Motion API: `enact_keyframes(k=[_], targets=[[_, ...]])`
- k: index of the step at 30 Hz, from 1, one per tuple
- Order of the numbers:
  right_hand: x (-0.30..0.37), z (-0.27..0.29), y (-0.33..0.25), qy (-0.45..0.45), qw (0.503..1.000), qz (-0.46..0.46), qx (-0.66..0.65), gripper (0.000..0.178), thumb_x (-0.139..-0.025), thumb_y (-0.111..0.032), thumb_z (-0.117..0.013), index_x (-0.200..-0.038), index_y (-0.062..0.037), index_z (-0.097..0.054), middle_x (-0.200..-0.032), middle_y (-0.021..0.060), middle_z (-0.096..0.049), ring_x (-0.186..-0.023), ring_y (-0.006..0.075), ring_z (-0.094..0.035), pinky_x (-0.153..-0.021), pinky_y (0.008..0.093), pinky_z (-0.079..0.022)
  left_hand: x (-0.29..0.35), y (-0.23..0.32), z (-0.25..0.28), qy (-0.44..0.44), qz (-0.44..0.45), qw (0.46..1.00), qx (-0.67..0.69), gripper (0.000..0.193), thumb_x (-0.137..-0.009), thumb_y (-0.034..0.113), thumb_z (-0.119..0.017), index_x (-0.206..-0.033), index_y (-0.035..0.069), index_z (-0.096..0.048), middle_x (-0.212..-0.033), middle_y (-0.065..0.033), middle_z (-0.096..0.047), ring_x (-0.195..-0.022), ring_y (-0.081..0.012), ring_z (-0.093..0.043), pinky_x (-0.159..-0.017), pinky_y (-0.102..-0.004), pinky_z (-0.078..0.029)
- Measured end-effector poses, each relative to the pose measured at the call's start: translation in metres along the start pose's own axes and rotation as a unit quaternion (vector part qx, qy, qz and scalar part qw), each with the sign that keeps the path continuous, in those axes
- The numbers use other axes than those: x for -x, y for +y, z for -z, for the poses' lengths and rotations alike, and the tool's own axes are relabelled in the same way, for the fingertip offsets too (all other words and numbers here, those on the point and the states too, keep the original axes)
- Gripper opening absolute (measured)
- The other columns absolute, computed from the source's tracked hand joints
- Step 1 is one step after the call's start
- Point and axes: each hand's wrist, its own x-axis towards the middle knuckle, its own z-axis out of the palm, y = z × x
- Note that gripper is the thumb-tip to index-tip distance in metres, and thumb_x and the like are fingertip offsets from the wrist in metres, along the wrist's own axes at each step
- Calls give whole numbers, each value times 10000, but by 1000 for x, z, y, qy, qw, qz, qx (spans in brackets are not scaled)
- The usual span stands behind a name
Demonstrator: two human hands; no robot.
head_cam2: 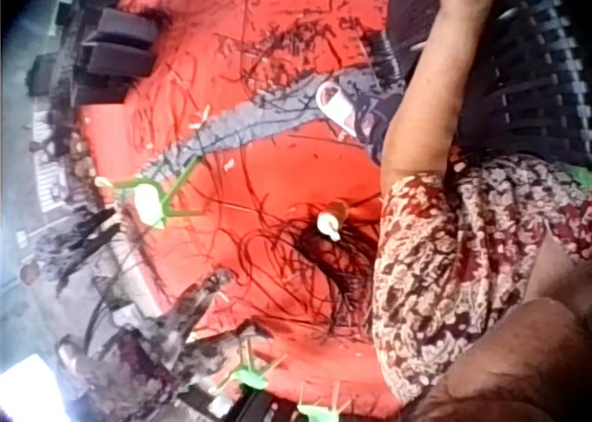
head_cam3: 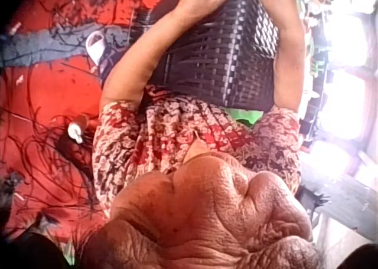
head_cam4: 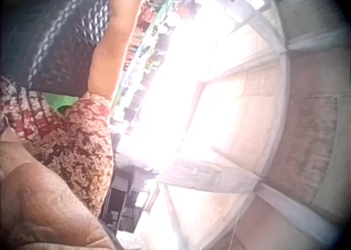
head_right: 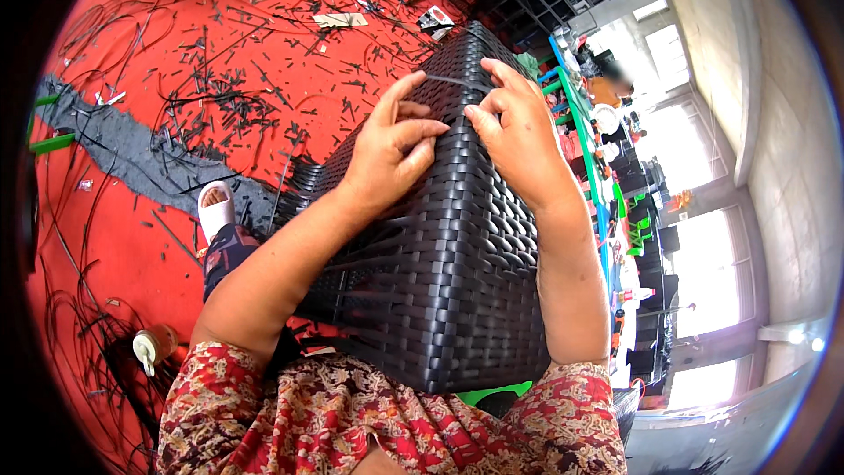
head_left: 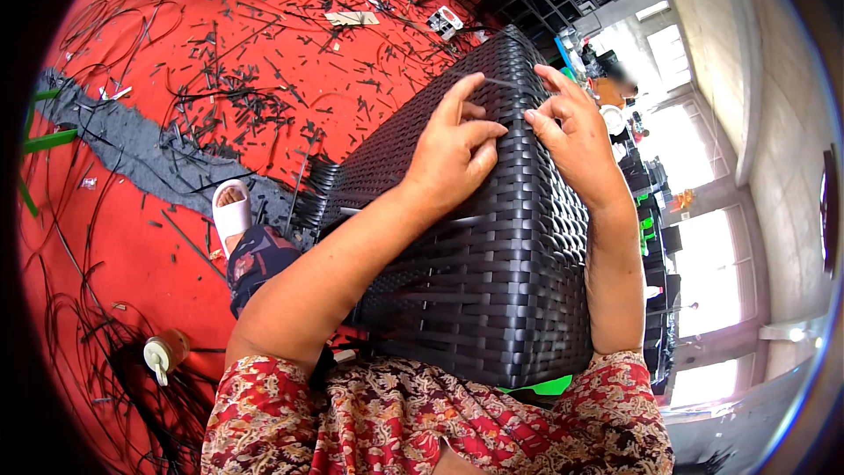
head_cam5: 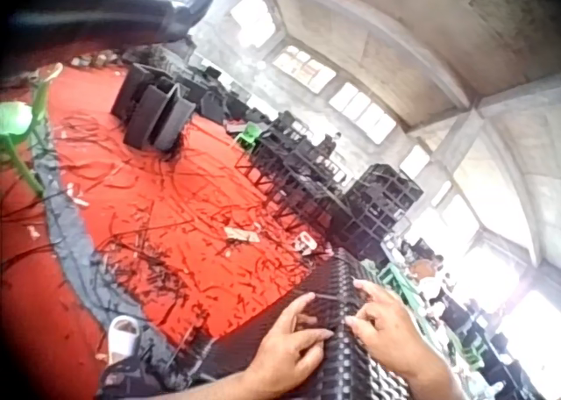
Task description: The person weaves black strips into a wicker furniture component by hand, threading the material through the framework and pulling it tight.
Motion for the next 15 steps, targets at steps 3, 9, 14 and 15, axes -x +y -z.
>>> enact_keyframes(k=[3, 9, 14, 15], targets=[[5, -3, 3, 21, 1000, -7, -2, 116, -764, -80, -645, -743, 14, -580, -1288, 165, -493, -1148, 317, -469, -983, 383, -343, 15, 7, -8, 21, 1, 1000, 16, 340, -674, -127, -548, -966, 8, -659, -1297, -160, -419, -928, -211, -572, -821, -296, -485], [7, -3, 7, 26, 1000, 17, 5, 123, -762, -82, -649, -748, 6, -564, -1285, 162, -497, -1163, 312, -459, -989, 381, -328, 22, 9, -12, 10, 48, 997, 61, 355, -706, -117, -527, -1002, 24, -664, -1279, -141, -432, -906, -166, -555, -840, -280, -461], [5, -5, 5, 31, 998, 38, 33, 121, -760, -79, -648, -745, 1, -558, -1278, 163, -501, -1160, 313, -460, -992, 381, -320, 8, 10, -2, -10, 123, 989, 78, 243, -781, 53, -548, -978, 41, -689, -1306, -217, -429, -1226, -274, -415, -1005, -351, -342], [5, -5, 5, 31, 998, 37, 32, 121, -760, -79, -648, -745, 0, -558, -1277, 164, -502, -1158, 313, -461, -991, 381, -320, 3, 11, 0, -22, 137, 988, 71, 235, -783, 74, -555, -971, 42, -692, -1316, -232, -425, -1272, -293, -378, -1026, -360, -321]])
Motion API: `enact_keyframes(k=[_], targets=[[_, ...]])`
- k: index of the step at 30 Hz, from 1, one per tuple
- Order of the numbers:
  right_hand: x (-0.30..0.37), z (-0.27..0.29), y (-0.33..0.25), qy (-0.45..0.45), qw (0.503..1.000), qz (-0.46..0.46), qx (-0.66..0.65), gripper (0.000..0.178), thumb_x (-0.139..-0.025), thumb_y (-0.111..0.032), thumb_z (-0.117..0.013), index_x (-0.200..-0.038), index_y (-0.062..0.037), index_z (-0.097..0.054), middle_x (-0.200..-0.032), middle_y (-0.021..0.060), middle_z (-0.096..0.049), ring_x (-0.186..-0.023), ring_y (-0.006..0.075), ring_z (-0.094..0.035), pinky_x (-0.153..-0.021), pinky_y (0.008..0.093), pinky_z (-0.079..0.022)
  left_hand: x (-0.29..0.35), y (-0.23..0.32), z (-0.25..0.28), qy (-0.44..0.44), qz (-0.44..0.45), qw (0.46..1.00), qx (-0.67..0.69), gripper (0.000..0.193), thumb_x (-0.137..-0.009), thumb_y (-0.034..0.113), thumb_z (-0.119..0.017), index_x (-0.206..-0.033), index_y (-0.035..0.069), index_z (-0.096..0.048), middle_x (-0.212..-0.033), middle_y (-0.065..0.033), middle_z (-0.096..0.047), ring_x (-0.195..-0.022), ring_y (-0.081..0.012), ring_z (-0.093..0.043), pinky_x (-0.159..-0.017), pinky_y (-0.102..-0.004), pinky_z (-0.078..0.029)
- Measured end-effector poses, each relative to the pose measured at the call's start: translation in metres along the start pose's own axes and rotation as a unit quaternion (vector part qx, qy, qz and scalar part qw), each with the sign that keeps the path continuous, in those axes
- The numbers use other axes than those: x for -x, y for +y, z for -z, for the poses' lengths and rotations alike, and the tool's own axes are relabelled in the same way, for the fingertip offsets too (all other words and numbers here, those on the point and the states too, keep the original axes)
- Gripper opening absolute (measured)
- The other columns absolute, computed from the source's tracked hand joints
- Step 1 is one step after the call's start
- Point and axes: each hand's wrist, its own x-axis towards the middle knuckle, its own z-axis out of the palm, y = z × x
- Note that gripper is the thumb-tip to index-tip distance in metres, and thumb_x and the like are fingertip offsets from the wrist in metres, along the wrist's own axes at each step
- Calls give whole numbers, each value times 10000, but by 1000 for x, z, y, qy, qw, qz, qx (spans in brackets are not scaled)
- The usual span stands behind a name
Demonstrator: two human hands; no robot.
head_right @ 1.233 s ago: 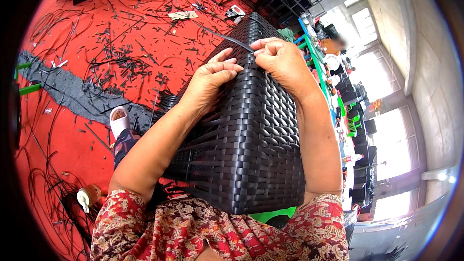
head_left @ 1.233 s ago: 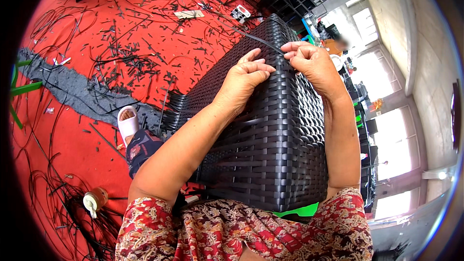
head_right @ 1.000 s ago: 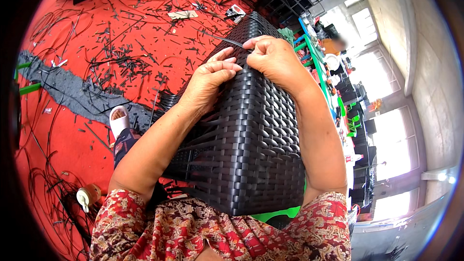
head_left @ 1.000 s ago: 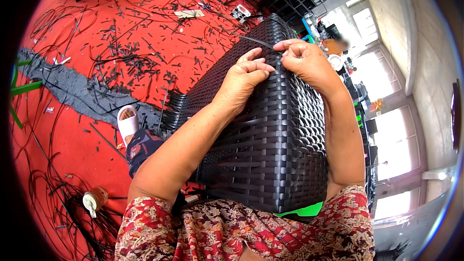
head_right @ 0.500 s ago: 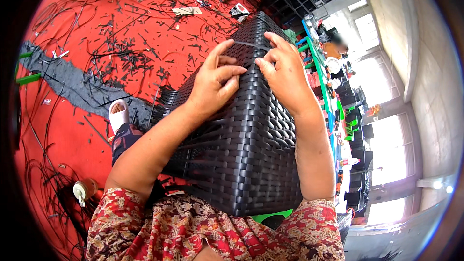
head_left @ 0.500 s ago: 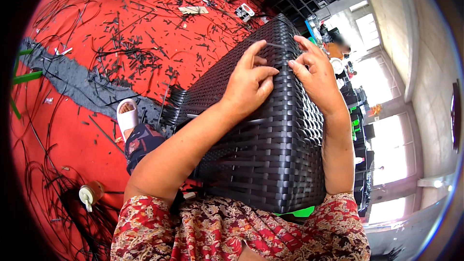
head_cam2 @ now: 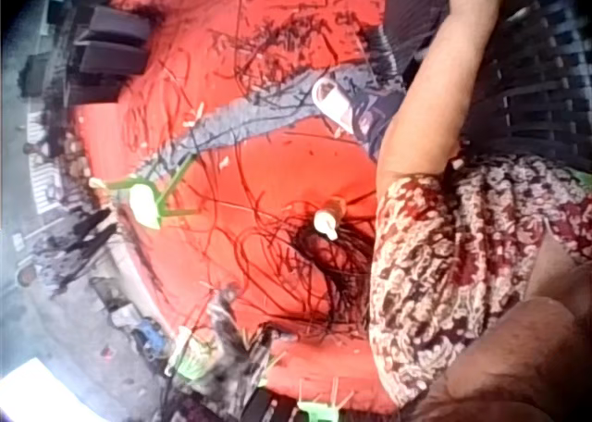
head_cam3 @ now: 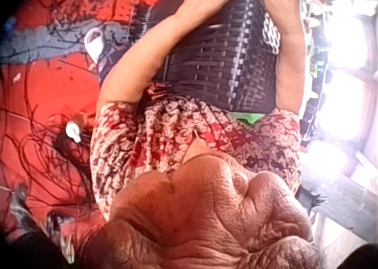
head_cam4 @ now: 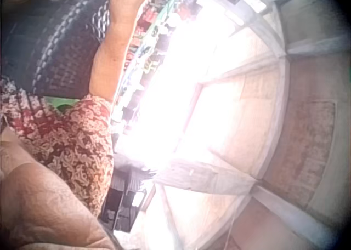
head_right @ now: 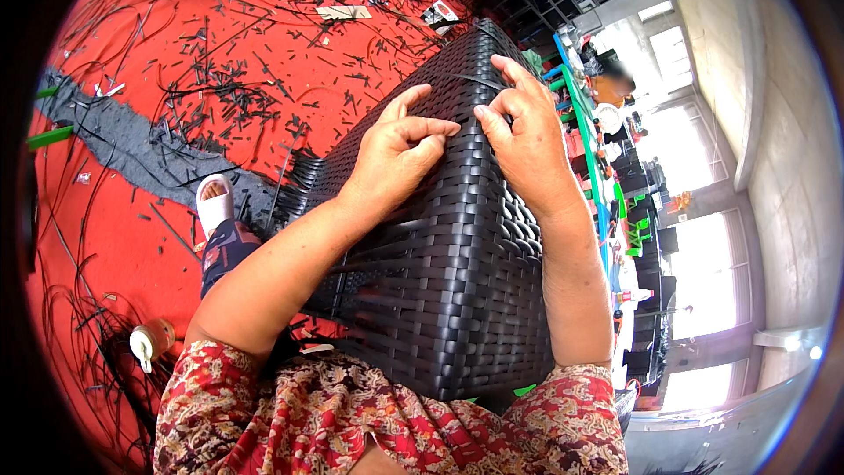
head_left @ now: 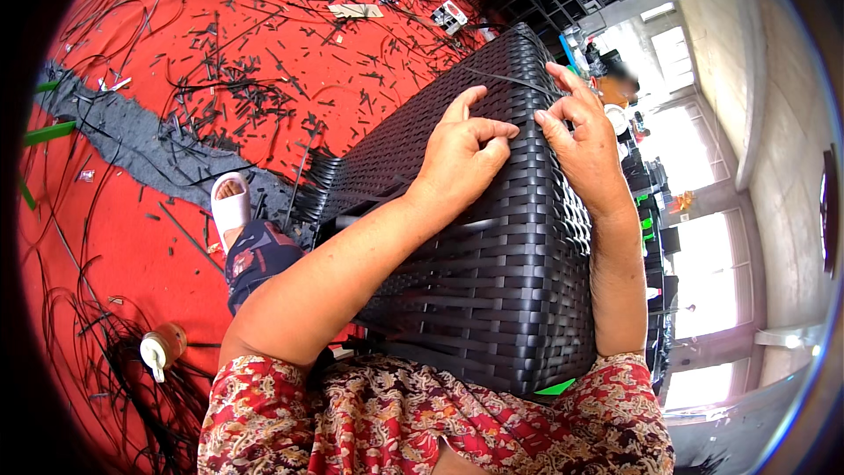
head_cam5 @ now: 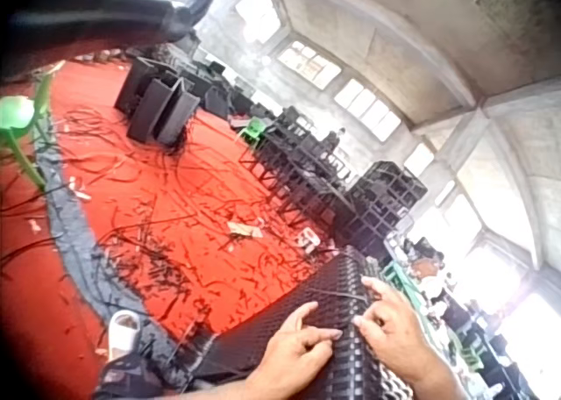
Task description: The person weaves black strips into a wicker furniture component by hand, threading the material through the framework and pulling it tight.
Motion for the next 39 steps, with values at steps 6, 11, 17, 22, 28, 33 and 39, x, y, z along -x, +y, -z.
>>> enact_keyframes(k=[6, 11, 17, 22, 28, 33, 39], targets=[[0, -1, -1, 2, 1000, 10, -4, 121, -760, -77, -648, -744, 0, -556, -1272, 161, -507, -1153, 308, -464, -989, 380, -324, -18, 15, 5, -68, 32, 976, -205, 207, -801, 206, -591, -908, 68, -702, -1224, -355, -443, -1227, -415, -399, -940, -530, -351], [1, -1, -2, 4, 1000, 6, 2, 121, -765, -75, -644, -745, -2, -551, -1267, 157, -511, -1148, 305, -469, -986, 378, -330, -35, 11, 9, -129, 101, 982, -90, 210, -813, 164, -614, -921, -1, -688, -1186, -303, -524, -1274, -370, -365, -1007, -440, -338], [-1, -5, -5, 6, 1000, 10, -10, 121, -772, -86, -652, -776, -9, -559, -1255, 172, -513, -1140, 308, -481, -968, 376, -355, -40, -2, 0, -67, 252, 923, 285, 251, -752, 69, -634, -934, -103, -633, -1132, -308, -536, -1165, -274, -447, -943, -323, -360], [1, -10, -9, 20, 993, -50, -102, 124, -792, -113, -668, -860, -34, -601, -1236, 181, -520, -1157, 297, -477, -965, 370, -365, -38, -6, 17, -35, 268, 901, 339, 500, -759, 16, -594, -1206, -126, -419, -863, -72, -613, -748, -102, -571, -737, -219, -444], [-8, -10, -10, -58, 998, -1, -30, 207, -825, -240, -643, -939, -72, -686, -1285, 147, -495, -1203, 289, -426, -1024, 383, -292, -21, -6, 36, -62, 206, 915, 341, 399, -797, 47, -584, -1145, -119, -484, -884, -49, -603, -847, -91, -544, -822, -233, -413], [-25, -11, -7, -148, 988, 29, 24, 220, -788, -270, -675, -820, -52, -672, -1283, 136, -498, -1226, 299, -393, -1029, 392, -282, -21, -15, 33, -60, 182, 914, 357, 353, -838, 102, -593, -1117, -101, -520, -925, -44, -608, -849, -94, -555, -831, -226, -422], [-37, -14, -7, -216, 976, -17, 9, 238, -747, -218, -681, -641, -30, -582, -1288, 149, -499, -1219, 291, -408, -1015, 376, -296, -4, -40, 16, -62, 220, 959, 166, 213, -861, 151, -582, -1005, -1, -619, -908, -36, -619, -846, -97, -564, -803, -236, -446]])
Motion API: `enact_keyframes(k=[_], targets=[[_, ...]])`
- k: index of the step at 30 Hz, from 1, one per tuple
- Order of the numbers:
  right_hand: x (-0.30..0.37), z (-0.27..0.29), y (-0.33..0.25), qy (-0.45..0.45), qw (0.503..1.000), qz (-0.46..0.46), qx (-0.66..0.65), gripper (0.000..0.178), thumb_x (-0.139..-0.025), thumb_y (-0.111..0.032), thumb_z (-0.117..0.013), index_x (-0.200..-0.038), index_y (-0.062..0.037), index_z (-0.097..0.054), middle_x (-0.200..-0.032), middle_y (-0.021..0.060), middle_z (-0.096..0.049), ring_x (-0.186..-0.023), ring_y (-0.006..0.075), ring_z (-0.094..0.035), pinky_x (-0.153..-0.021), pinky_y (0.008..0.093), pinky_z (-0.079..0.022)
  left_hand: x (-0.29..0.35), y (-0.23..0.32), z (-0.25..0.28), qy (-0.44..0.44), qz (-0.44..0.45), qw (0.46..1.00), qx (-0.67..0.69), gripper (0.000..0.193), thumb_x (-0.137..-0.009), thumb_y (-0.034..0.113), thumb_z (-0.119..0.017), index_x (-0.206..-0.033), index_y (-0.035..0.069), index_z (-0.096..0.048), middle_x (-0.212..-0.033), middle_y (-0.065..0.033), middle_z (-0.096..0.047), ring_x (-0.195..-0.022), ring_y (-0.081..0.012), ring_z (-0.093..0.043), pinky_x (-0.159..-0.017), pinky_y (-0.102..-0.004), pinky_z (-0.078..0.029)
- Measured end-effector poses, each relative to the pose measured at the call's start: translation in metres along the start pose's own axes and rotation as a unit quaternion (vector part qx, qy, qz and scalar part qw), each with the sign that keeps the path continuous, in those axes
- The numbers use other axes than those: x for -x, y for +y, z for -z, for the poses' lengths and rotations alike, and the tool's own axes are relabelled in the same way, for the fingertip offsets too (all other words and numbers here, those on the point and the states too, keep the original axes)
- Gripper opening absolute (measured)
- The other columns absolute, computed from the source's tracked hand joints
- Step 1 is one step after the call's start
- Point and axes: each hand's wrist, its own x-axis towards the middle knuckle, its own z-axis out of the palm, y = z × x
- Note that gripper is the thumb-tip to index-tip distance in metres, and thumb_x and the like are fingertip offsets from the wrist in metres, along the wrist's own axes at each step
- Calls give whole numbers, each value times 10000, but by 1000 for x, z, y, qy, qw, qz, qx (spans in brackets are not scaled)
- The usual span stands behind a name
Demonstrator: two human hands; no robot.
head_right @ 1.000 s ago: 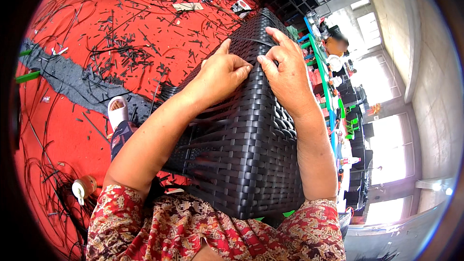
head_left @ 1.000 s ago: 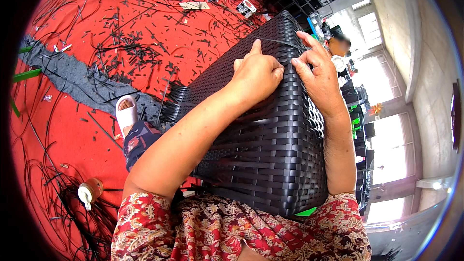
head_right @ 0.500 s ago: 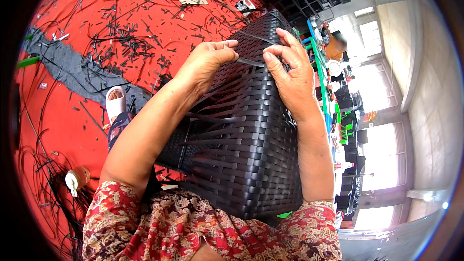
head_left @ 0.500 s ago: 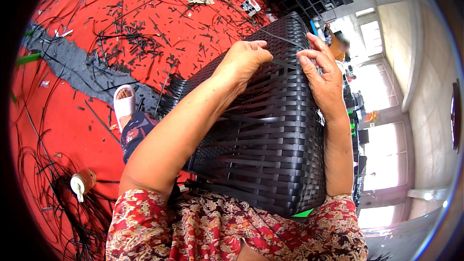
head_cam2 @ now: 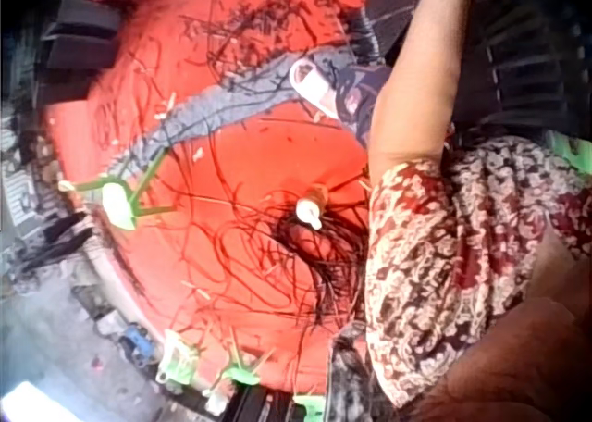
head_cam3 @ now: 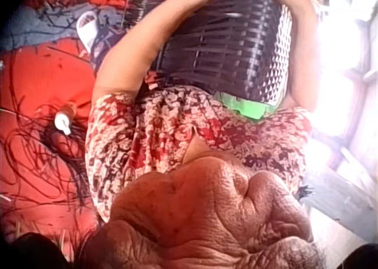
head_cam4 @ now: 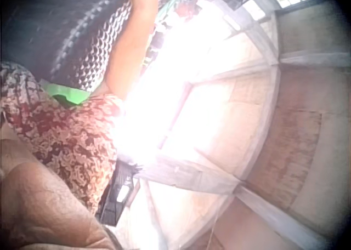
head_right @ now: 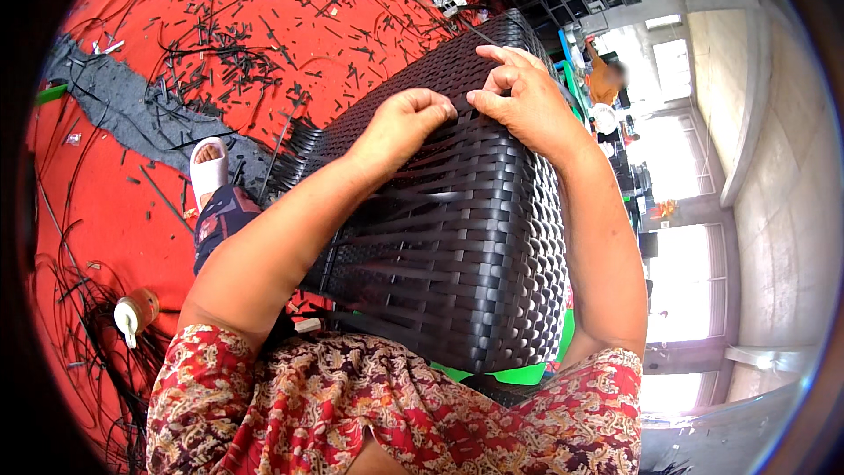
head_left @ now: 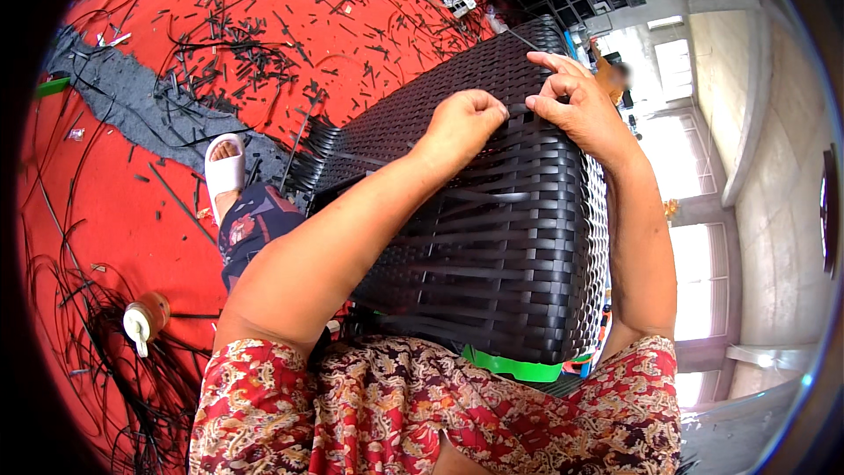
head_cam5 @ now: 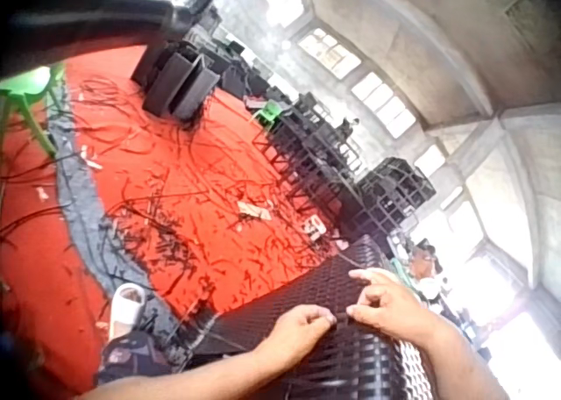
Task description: The person weaves black strips into a wicker furniture component by hand, threading the material through the framework and pulling it tight.
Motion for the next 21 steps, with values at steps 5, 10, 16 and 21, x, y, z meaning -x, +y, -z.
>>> enact_keyframes(k=[5, 10, 16, 21], targets=[[-6, 3, -3, -41, 998, -41, -19, 229, -733, -112, -622, -564, -30, -491, -1298, 148, -499, -1207, 250, -431, -995, 332, -306, 1, -14, -8, 35, -90, 994, -58, 157, -867, 147, -580, -897, 8, -646, -834, -23, -629, -742, -81, -550, -702, -221, -452], [-7, 0, -4, -49, 996, -71, -34, 208, -701, -70, -591, -548, -18, -461, -1244, 170, -535, -1171, 239, -466, -963, 322, -340, 2, -7, -8, -15, 3, 997, 82, 152, -859, 122, -583, -898, -12, -645, -770, -25, -622, -675, -69, -539, -632, -207, -442], [-9, -5, 1, -41, 995, -72, 54, 223, -690, -81, -590, -541, -8, -441, -1202, 180, -559, -1136, 247, -489, -949, 324, -367, -6, -5, -4, -81, 124, 959, 240, 104, -847, 90, -579, -872, 18, -649, -744, -16, -611, -659, -68, -522, -621, -205, -431], [-6, -3, 0, -73, 992, -55, 91, 240, -745, -128, -613, -592, -4, -477, -1271, 143, -518, -1146, 249, -476, -961, 329, -359, -7, -10, -9, -76, 218, 897, 377, 87, -847, 106, -580, -863, 51, -645, -703, 18, -582, -651, -72, -504, -610, -208, -399]])
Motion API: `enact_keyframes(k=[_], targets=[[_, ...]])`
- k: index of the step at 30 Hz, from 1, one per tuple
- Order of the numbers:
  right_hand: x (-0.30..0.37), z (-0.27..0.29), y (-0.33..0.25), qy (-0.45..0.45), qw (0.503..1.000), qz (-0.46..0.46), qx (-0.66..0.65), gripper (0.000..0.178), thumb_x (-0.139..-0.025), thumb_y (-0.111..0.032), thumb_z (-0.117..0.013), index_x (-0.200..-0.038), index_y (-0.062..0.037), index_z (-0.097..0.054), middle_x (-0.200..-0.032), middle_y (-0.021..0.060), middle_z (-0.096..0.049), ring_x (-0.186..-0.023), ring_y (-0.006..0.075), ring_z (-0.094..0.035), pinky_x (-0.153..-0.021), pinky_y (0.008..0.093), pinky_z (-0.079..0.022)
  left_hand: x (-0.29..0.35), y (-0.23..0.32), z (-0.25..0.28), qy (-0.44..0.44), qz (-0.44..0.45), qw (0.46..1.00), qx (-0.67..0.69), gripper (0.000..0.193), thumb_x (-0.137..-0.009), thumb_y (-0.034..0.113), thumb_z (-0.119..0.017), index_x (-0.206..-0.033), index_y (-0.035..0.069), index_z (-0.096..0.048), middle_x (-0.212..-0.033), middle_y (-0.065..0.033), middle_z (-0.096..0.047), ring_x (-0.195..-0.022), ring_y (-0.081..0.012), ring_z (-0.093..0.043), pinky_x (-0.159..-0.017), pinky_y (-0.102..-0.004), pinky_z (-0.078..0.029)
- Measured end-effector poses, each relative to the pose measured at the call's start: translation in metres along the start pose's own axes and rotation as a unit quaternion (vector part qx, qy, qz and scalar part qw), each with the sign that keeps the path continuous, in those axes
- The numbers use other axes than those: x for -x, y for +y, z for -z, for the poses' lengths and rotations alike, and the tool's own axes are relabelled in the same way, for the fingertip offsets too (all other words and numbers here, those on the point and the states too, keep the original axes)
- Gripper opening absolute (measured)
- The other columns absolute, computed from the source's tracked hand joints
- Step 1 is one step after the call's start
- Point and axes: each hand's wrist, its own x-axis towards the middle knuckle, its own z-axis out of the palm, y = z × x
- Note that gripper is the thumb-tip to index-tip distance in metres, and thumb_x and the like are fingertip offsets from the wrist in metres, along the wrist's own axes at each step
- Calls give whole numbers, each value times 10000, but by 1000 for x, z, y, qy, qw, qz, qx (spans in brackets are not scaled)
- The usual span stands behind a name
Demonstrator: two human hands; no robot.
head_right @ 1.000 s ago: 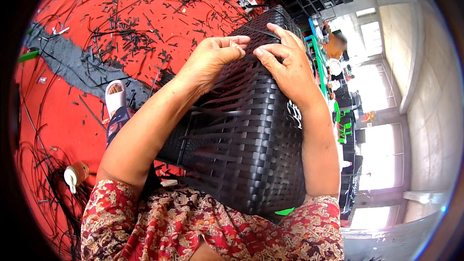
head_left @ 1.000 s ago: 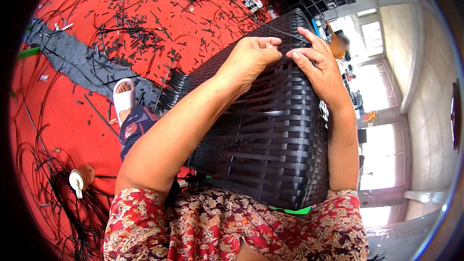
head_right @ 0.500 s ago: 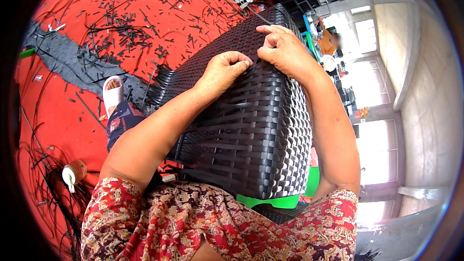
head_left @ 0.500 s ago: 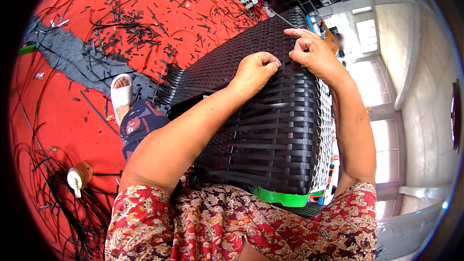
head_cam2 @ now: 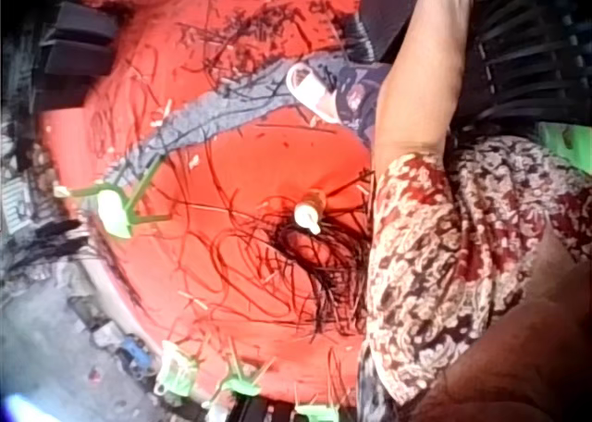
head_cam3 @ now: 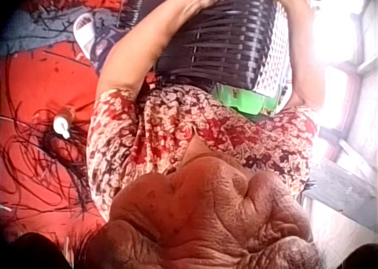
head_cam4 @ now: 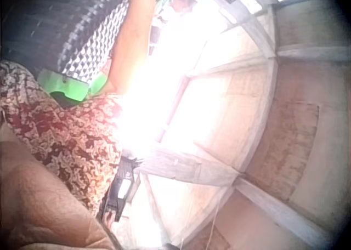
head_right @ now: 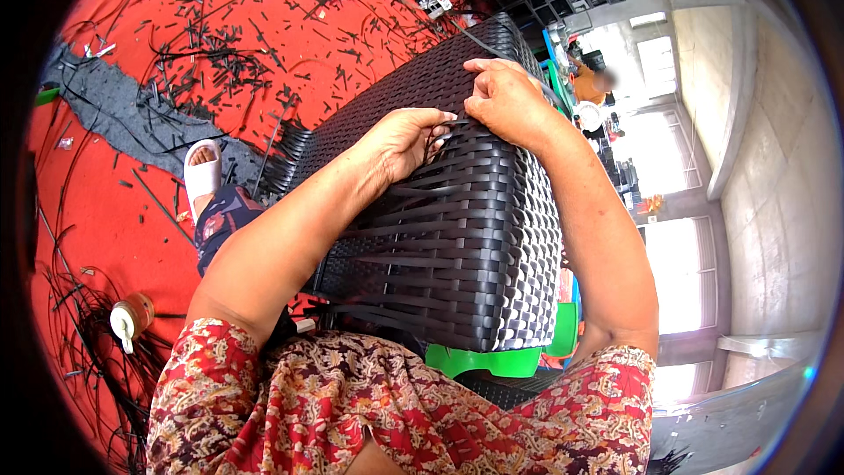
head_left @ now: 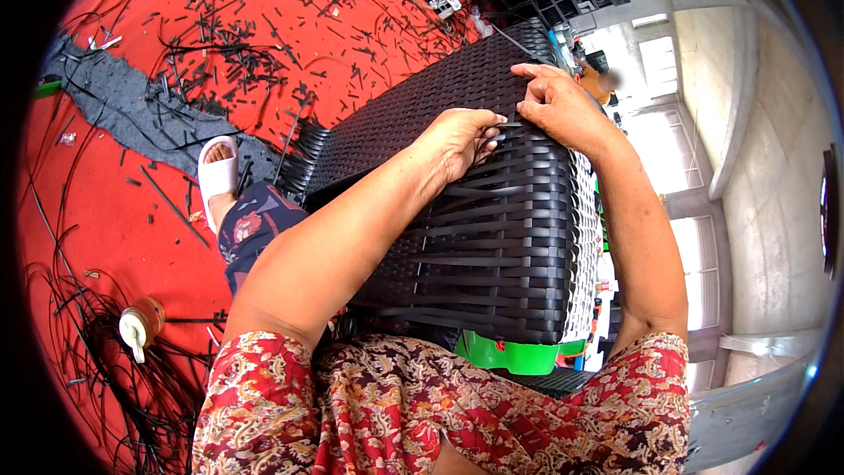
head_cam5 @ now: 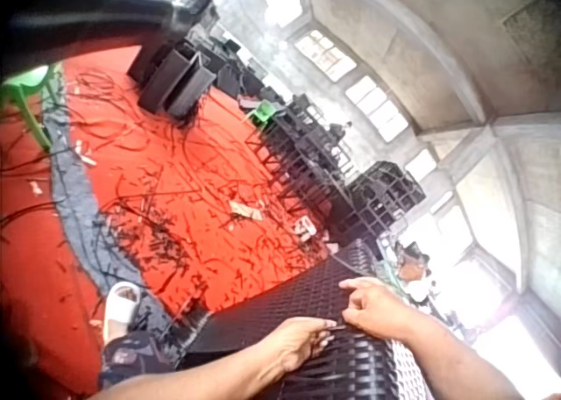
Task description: The person weaves black strips into a wicker furniture component by hand, threading the material through the framework and pulling it tight.
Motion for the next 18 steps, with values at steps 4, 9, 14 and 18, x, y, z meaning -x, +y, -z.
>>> enact_keyframes(k=[4, 9, 14, 18], targets=[[3, 1, -3, -13, 998, 27, 49, 221, -778, -172, -624, -649, -16, -535, -1317, 102, -484, -1186, 253, -443, -977, 354, -339, 1, -6, -1, 11, -44, 999, 24, 90, -853, 114, -576, -880, 52, -635, -695, 38, -537, -630, -69, -480, -602, -205, -392], [3, 6, -4, -58, 992, 21, 108, 207, -790, -188, -620, -674, -26, -566, -1331, 88, -471, -1218, 247, -416, -980, 389, -328, 1, -8, -2, -18, -26, 999, 34, 83, -849, 112, -584, -895, 57, -627, -692, 48, -525, -624, -56, -474, -554, -183, -382], [1, 9, -5, -78, 992, 30, 92, 200, -788, -168, -618, -669, -16, -565, -1336, 104, -463, -1225, 269, -407, -990, 380, -327, -3, -2, 1, -60, 32, 997, 21, 36, -844, 121, -597, -866, 94, -607, -660, 66, -511, -570, -52, -458, -509, -188, -364], [7, 8, -5, -60, 996, 32, 63, 205, -783, -154, -622, -665, 0, -555, -1331, 130, -461, -1220, 284, -408, -1001, 377, -323, -3, 6, 8, -118, 50, 991, -35, 32, -840, 144, -622, -839, 125, -595, -660, 59, -529, -545, -61, -480, -502, -197, -387]])
